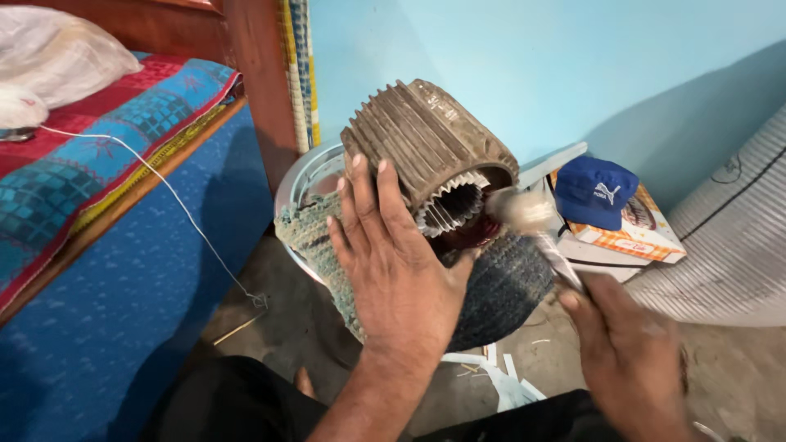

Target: The person winds copper wire into the slots of a motor stator, inserts white insulating paper between windings, and uses a wooden stick and hammer to pack and secure the coils.

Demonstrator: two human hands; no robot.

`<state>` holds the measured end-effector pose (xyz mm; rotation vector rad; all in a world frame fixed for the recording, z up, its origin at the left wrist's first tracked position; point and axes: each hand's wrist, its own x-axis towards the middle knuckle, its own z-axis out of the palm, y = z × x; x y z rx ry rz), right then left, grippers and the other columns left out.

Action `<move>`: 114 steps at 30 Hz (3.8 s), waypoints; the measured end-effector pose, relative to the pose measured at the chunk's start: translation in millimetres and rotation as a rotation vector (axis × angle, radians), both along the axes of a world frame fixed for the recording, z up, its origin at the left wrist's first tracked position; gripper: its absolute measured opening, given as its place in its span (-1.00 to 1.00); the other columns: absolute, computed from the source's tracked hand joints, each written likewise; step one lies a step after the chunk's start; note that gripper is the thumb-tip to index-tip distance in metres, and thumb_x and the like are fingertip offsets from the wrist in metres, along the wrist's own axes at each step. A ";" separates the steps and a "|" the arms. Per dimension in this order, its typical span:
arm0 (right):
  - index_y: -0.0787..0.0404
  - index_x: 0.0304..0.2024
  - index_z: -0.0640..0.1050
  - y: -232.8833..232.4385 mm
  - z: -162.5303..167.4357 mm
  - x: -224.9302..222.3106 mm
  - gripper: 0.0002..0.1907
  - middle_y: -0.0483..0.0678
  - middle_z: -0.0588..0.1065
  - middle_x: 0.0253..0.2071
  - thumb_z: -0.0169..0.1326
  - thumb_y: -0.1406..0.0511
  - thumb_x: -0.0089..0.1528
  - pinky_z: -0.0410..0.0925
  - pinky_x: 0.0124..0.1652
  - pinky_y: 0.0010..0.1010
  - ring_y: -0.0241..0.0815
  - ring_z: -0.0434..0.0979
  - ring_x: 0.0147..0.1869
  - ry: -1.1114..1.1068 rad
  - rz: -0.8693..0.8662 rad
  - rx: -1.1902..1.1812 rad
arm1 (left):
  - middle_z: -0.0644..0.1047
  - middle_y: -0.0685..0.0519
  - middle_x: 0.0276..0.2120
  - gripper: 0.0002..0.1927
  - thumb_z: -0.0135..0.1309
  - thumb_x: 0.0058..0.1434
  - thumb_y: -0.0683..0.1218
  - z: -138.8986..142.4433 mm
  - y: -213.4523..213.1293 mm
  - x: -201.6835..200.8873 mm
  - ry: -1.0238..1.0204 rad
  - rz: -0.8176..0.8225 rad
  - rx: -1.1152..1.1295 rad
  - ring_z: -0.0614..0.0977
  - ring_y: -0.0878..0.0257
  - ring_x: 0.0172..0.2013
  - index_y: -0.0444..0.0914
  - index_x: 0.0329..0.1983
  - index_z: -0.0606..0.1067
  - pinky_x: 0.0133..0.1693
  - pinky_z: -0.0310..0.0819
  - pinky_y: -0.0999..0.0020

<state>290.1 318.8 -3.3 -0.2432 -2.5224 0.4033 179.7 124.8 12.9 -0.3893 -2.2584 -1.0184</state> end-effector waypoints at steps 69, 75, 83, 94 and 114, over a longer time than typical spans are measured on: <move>0.18 -0.37 0.43 -15.8 -11.2 -10.0 -0.64 0.06 0.40 -0.77 0.11 0.06 0.32 0.28 -0.63 -0.08 0.05 0.40 -0.74 -0.133 -0.067 0.015 | 0.00 -0.41 0.44 0.34 0.55 -0.14 0.00 2.9 -18.3 -7.5 -0.084 -0.151 0.184 0.09 -0.36 0.43 -0.28 0.51 -0.14 0.31 0.12 -0.22; 0.19 -0.14 0.63 9.8 46.2 -56.9 -0.75 -0.03 0.38 -0.64 0.12 0.16 0.29 0.14 -0.64 -0.18 -0.11 0.24 -0.67 -0.204 -0.142 -0.669 | 0.20 -0.45 0.39 0.05 0.47 -0.05 0.01 4.9 -35.8 -25.3 -0.041 -0.154 0.125 0.32 -0.29 0.35 -0.25 0.46 0.18 0.25 0.32 0.04; 0.30 0.20 0.49 30.2 57.8 -201.4 -0.54 -0.02 0.57 0.03 0.02 0.16 0.34 0.43 0.11 -0.32 -0.26 0.58 0.06 -0.086 0.533 -1.043 | 0.39 -0.23 0.37 0.05 0.48 -0.13 -0.11 -2.8 -69.0 -65.1 -0.057 -0.445 0.187 0.44 0.03 0.36 -0.23 0.47 0.26 0.35 0.25 0.19; 0.40 -0.05 0.62 -13.4 34.4 -124.4 -0.66 -0.08 0.60 -0.31 0.09 0.22 0.34 0.38 -0.18 -0.42 -0.30 0.49 -0.24 0.221 0.212 -0.796 | 0.69 -0.10 -0.06 -0.51 0.19 0.17 -0.09 24.5 -73.6 -89.9 -0.399 -0.057 0.347 0.70 0.17 -0.09 -0.29 0.19 0.59 0.01 0.52 0.30; 0.18 -0.20 0.58 -8.3 -72.2 12.9 -0.58 -0.18 0.28 -0.74 -0.07 0.00 0.29 0.10 -0.65 -0.49 -0.38 0.21 -0.67 -0.021 0.057 -0.813 | -0.15 -0.25 0.53 0.22 0.30 0.04 0.18 15.2 -30.8 -20.0 -0.017 -0.333 0.008 -0.11 -0.23 0.52 -0.35 0.55 -0.14 0.43 -0.11 -0.21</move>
